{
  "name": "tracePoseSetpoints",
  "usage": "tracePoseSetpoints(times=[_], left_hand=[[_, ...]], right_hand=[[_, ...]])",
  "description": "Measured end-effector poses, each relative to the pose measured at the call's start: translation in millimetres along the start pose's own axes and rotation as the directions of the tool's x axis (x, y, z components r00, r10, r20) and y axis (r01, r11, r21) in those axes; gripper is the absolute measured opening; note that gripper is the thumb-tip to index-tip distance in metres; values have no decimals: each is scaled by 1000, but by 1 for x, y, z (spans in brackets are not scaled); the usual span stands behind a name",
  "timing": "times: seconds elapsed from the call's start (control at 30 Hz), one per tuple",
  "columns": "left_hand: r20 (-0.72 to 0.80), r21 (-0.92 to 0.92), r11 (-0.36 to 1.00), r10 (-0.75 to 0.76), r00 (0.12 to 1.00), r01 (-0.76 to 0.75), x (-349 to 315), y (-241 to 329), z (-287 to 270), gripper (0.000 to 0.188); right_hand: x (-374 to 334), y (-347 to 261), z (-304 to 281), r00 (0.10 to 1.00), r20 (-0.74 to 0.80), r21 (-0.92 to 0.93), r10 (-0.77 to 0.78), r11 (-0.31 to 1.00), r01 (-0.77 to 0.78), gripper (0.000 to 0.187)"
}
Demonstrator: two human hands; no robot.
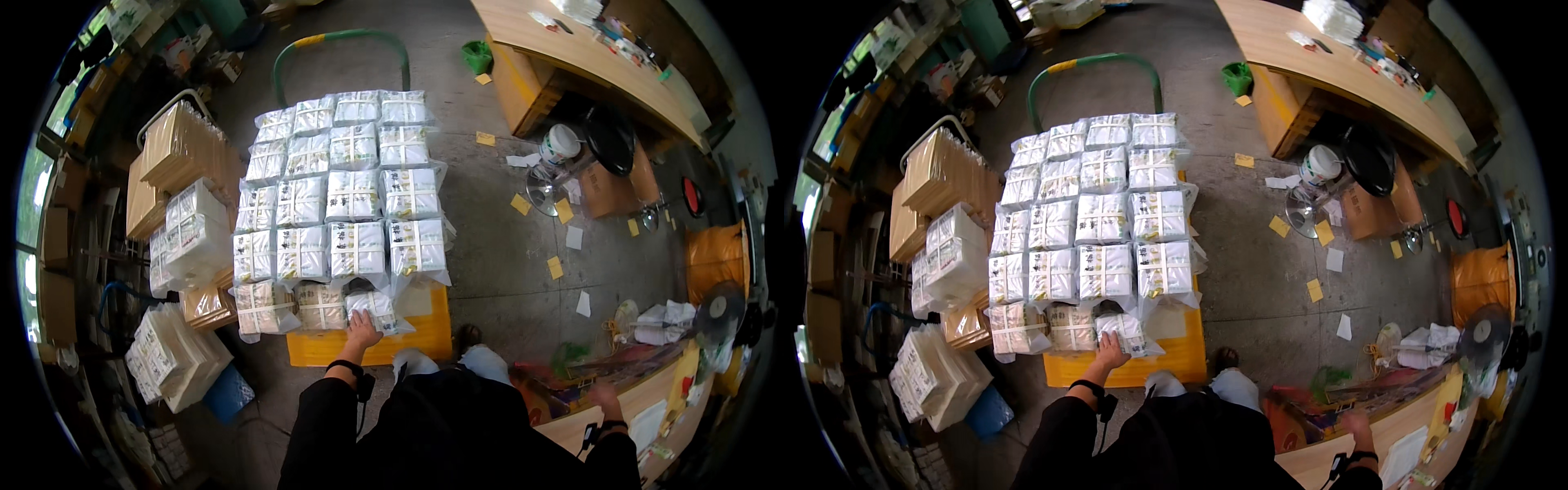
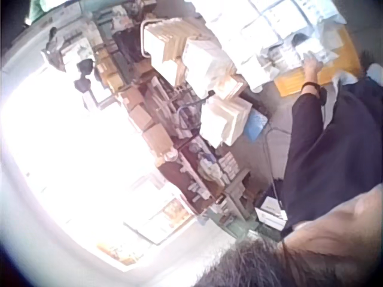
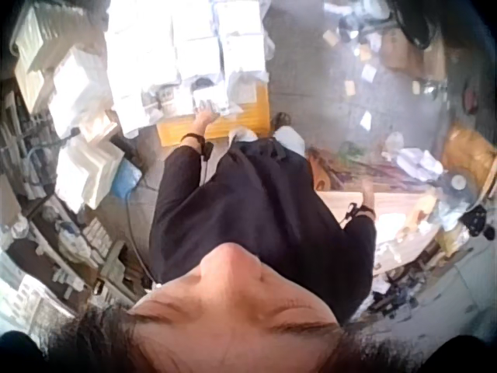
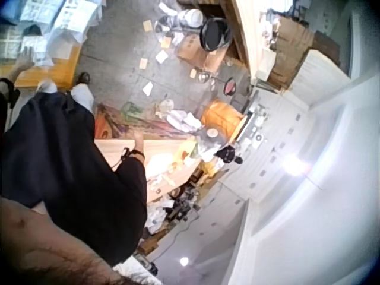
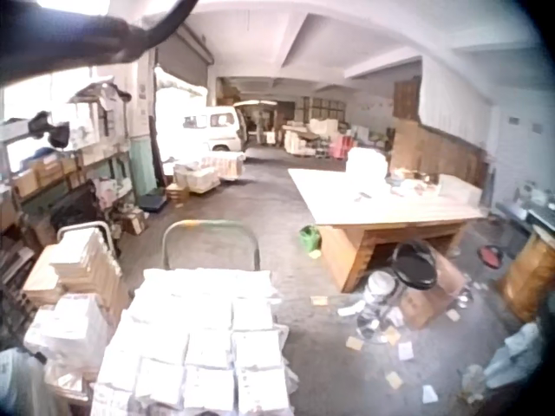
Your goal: The person places white rectangular items into clear plastic bags and seals them with tape. They then move a hand truck loaded with wrapped packages across the warehouse floor. Finally, they handle a large stack of yellow foam sheets, folding and separating them.
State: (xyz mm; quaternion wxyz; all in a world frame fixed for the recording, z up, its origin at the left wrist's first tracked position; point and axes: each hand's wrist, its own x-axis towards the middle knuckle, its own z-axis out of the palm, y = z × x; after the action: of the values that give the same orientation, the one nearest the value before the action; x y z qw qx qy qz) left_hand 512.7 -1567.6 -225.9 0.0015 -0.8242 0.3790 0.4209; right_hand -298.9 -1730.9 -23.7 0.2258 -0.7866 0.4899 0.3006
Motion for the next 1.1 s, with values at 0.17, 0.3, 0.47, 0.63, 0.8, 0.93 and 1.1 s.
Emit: tracePoseSetpoints(times=[0.17, 0.3, 0.47, 0.63, 0.8, 0.93, 1.1], left_hand=[[-50, 102, 993, -52, 997, 57, 8, 11, -4, 103], [144, 7, 995, -103, 984, 103, 12, -20, -28, 84], [-167, -479, 852, -325, 931, 212, 32, -24, -41, 48], [137, -623, 584, -573, 808, 520, 59, 64, -107, 29], [208, -729, 388, -660, 722, 564, 118, 110, -149, 27], [-105, -759, 572, -579, 809, 311, 158, 155, -192, 32], [-184, -885, 447, -595, 782, 133, 198, 178, -251, 51]], right_hand=[[43, 9, -27, 697, 413, 740, 587, 230, -632, 23], [162, 34, -81, 776, 425, 758, 466, 285, -587, 21], [331, 54, -170, 909, 242, 862, 339, 356, -362, 22], [399, 57, -265, 980, -83, 776, 179, 629, -49, 19], [458, 49, -350, 975, -212, 686, 68, 721, 99, 26], [499, 13, -437, 988, -136, 509, -76, 850, 136, 34], [595, -52, -526, 953, -223, 474, -204, 832, 289, 35]])
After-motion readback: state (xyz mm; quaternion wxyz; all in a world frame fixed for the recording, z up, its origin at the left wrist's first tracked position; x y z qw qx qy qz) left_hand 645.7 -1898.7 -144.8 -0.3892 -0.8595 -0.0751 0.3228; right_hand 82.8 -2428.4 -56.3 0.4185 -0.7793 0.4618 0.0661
